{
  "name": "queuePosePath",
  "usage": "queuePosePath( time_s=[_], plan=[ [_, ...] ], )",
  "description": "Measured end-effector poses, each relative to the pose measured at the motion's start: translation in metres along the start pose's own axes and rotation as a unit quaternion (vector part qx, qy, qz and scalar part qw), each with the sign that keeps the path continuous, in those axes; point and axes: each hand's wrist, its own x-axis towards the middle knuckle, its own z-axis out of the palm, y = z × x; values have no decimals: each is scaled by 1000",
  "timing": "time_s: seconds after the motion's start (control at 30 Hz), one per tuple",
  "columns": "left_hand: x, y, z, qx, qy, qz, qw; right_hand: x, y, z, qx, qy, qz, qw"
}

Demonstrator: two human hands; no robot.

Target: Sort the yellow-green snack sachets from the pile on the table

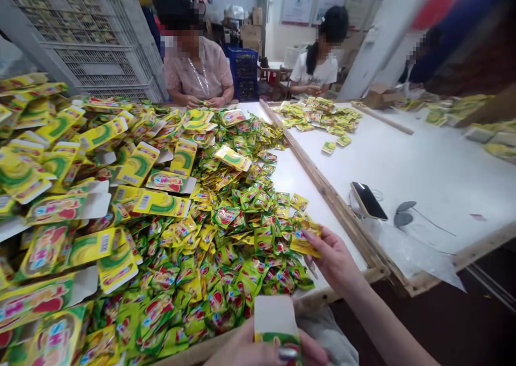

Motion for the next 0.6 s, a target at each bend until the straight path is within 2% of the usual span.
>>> queuePosePath(
  time_s=[0.1,0.17,0.23,0.33,0.4,0.47,0.6],
  plan=[
    [17,3,-2,24,50,79,995,-12,-14,8,-62,-24,-14,998],
    [26,3,-4,63,81,71,992,-20,-23,14,-146,-74,-43,986],
    [30,5,-5,107,82,47,990,-26,-29,17,-247,-147,-100,953],
    [28,8,-6,165,70,28,983,-29,-35,17,-371,-239,-171,881],
    [26,8,-7,184,69,25,980,-29,-37,15,-422,-271,-160,851],
    [26,5,-7,205,91,32,974,-28,-40,12,-453,-304,-130,828],
    [31,-3,-6,319,169,64,931,-27,-41,11,-484,-364,-104,789]
  ],
)
